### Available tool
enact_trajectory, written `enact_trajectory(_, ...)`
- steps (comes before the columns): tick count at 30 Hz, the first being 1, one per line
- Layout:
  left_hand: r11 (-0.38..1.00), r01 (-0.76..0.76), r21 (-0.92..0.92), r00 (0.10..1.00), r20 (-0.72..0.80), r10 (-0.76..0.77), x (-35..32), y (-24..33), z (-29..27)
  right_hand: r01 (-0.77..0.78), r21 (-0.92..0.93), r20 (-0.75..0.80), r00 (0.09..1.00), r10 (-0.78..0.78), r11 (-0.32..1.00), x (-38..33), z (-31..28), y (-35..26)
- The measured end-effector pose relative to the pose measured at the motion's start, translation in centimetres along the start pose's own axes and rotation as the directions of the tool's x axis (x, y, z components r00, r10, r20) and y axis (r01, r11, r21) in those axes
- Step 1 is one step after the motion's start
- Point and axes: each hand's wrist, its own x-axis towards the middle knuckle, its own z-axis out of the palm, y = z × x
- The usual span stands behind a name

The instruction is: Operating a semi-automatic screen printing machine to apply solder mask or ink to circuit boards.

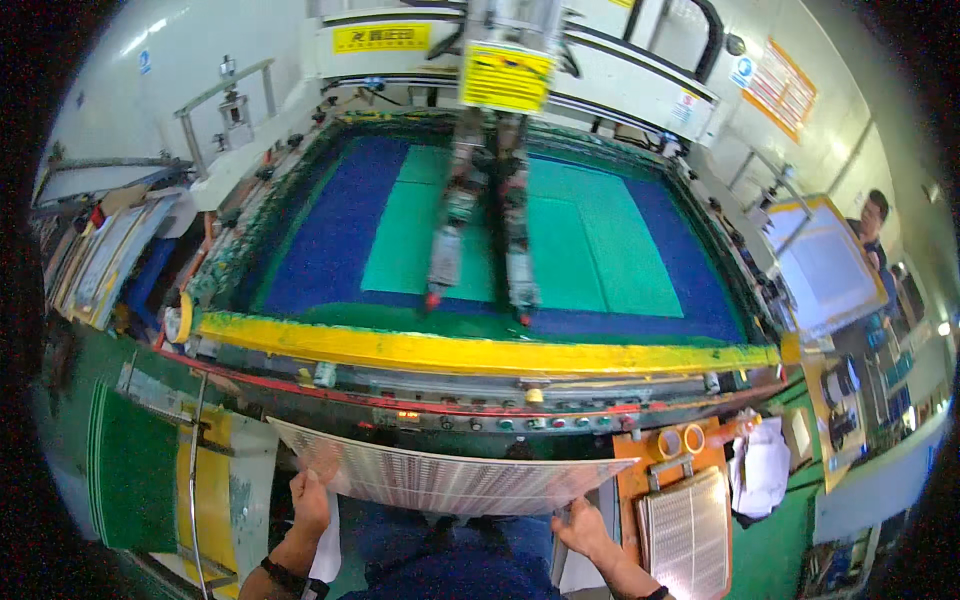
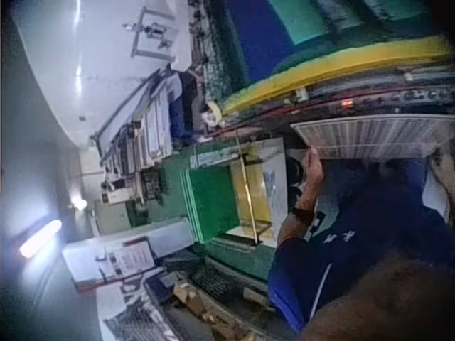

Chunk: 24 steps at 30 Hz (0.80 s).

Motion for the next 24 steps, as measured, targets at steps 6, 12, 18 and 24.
enact_trajectory(6,0.997,-0.038,0.063,0.997,0.073,0.034,0.5,-1.1,-1.0,0.114,0.013,-0.019,0.993,-0.114,0.993,0.4,1.1,2.7)
enact_trajectory(12,0.998,-0.026,-0.065,0.999,0.026,0.027,0.9,-0.4,-0.8,0.002,0.129,-0.12,0.993,0.014,0.992,0.3,-0.1,-0.1)
enact_trajectory(18,0.99,-0.042,-0.136,0.993,0.101,0.056,0.9,1.6,0.8,0.037,0.273,-0.153,0.988,0.005,0.961,0.5,0.4,0.5)
enact_trajectory(24,0.986,-0.071,-0.148,0.994,0.068,0.082,0.3,4.2,1.4,0.038,0.292,-0.077,0.997,-0.016,0.956,1.4,1.2,-0.4)
